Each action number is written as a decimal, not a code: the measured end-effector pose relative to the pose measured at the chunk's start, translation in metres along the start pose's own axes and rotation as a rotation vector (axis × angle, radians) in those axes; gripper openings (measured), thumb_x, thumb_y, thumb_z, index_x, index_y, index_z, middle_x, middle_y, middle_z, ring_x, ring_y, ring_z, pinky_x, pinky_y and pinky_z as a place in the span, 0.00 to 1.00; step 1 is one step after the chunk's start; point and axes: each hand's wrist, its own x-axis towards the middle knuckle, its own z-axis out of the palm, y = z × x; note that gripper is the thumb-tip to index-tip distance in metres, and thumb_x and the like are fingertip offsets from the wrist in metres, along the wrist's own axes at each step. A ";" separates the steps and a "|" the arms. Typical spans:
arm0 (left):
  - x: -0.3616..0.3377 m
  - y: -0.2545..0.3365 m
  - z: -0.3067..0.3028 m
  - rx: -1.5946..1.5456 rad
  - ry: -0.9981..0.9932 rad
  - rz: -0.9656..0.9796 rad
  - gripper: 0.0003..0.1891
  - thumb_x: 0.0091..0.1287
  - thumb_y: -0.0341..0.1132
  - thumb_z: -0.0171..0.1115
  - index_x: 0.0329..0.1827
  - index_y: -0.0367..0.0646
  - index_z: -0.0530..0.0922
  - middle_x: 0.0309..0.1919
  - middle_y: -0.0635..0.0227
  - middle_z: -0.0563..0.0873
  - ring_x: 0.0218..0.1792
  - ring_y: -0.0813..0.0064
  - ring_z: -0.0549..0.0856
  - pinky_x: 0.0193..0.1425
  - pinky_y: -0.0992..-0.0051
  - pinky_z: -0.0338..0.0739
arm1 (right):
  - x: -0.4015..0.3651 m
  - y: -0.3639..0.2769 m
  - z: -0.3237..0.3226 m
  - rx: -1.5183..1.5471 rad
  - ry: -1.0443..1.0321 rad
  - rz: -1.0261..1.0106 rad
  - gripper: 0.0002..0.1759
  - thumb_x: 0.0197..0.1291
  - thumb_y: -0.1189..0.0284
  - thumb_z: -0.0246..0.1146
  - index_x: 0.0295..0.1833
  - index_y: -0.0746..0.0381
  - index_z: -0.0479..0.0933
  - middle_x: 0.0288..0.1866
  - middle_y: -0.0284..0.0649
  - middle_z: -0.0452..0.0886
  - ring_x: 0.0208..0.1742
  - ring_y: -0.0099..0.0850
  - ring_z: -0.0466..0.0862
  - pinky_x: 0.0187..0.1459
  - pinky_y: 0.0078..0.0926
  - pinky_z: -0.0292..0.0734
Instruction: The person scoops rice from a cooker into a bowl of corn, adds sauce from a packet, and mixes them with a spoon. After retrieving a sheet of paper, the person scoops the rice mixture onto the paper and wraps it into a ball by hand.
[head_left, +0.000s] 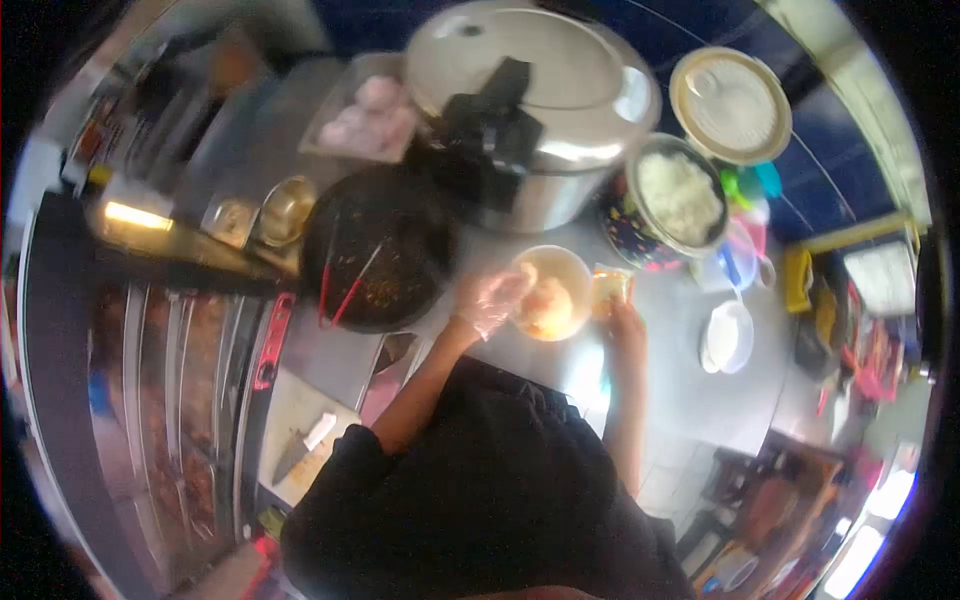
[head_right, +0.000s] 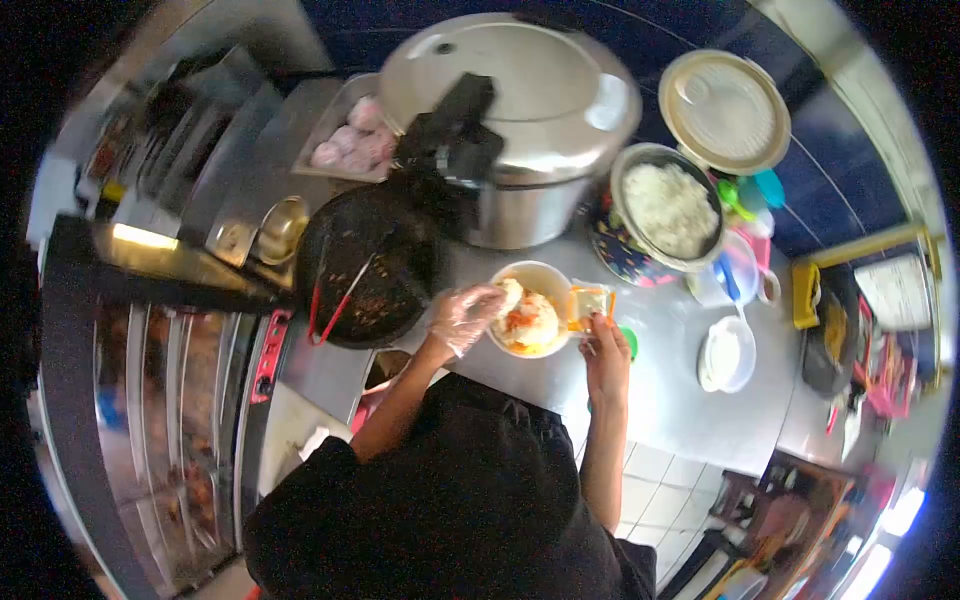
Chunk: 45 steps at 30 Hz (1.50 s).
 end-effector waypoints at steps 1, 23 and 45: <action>-0.001 0.004 0.004 0.048 -0.003 0.009 0.10 0.69 0.37 0.72 0.48 0.42 0.89 0.42 0.61 0.93 0.42 0.68 0.92 0.48 0.67 0.85 | -0.010 -0.006 0.003 0.084 0.048 0.012 0.16 0.70 0.63 0.68 0.57 0.60 0.83 0.44 0.29 0.86 0.37 0.19 0.78 0.42 0.20 0.74; -0.193 0.159 0.435 -0.057 -0.825 0.179 0.08 0.68 0.32 0.72 0.48 0.42 0.88 0.39 0.68 0.91 0.42 0.80 0.87 0.51 0.75 0.82 | -0.338 0.092 -0.485 0.710 0.915 -0.220 0.16 0.69 0.58 0.69 0.56 0.55 0.82 0.43 0.27 0.83 0.36 0.18 0.76 0.43 0.24 0.73; -0.327 0.292 1.063 -0.188 -1.366 -0.003 0.11 0.70 0.35 0.70 0.51 0.41 0.87 0.42 0.64 0.91 0.45 0.75 0.88 0.52 0.73 0.81 | -0.380 0.150 -0.971 1.227 1.416 -0.084 0.31 0.65 0.52 0.70 0.71 0.47 0.75 0.74 0.27 0.72 0.57 0.34 0.67 0.54 0.35 0.69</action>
